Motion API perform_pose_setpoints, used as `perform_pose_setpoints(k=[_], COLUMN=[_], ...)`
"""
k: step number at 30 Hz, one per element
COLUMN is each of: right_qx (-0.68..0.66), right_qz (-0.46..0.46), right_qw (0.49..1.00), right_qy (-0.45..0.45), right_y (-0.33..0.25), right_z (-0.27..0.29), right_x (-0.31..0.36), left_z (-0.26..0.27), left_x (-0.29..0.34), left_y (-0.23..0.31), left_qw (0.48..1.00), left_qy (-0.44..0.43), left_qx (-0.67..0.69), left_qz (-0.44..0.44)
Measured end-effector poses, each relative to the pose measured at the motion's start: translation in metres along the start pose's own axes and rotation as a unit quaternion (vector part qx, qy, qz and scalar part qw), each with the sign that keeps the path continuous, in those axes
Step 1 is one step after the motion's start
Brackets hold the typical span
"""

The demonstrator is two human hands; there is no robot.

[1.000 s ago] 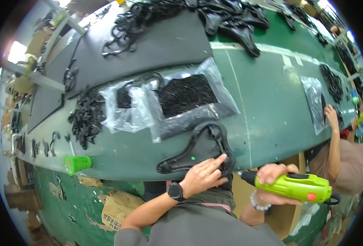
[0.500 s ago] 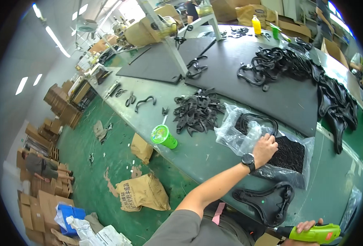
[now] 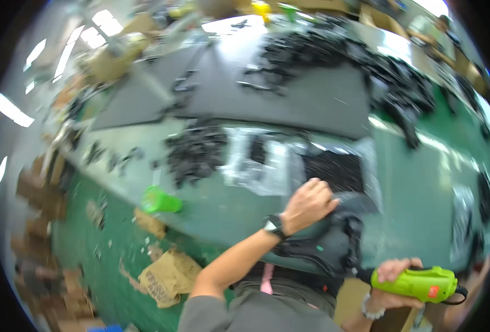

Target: Assembling bicycle seats by attaching components using an electric screwdriver.

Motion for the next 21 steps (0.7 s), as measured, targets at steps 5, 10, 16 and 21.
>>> perform_pose_setpoints(k=[5, 10, 16, 21], right_qx=[0.163, 0.158, 0.134, 0.183], right_qz=[0.069, 0.062, 0.055, 0.098], right_qw=[0.977, 0.979, 0.987, 0.97], right_qy=[-0.121, -0.115, -0.071, -0.123], right_y=[0.004, 0.0, -0.002, -0.004], right_z=[-0.011, -0.004, -0.004, -0.001], right_x=[-0.013, -0.007, -0.006, -0.012], left_z=[-0.009, -0.031, -0.027, -0.009], left_x=[0.02, 0.002, -0.001, 0.011], left_y=[0.03, -0.015, -0.029, 0.039], left_qw=[0.999, 0.992, 0.989, 0.996], left_qy=[-0.009, 0.046, 0.063, -0.003], left_qx=[0.005, 0.029, 0.011, 0.074], left_qz=[-0.034, 0.115, 0.132, -0.059])
Point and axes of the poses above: each hand's wrist, its own x-axis away from the middle knuckle, its own z-axis out of the back of the hand, y = z × x, the point moved 1 cm from there along -x, towards the middle knuckle, and after that the axes turned 9 degrees about -y, right-handed, at the moved point
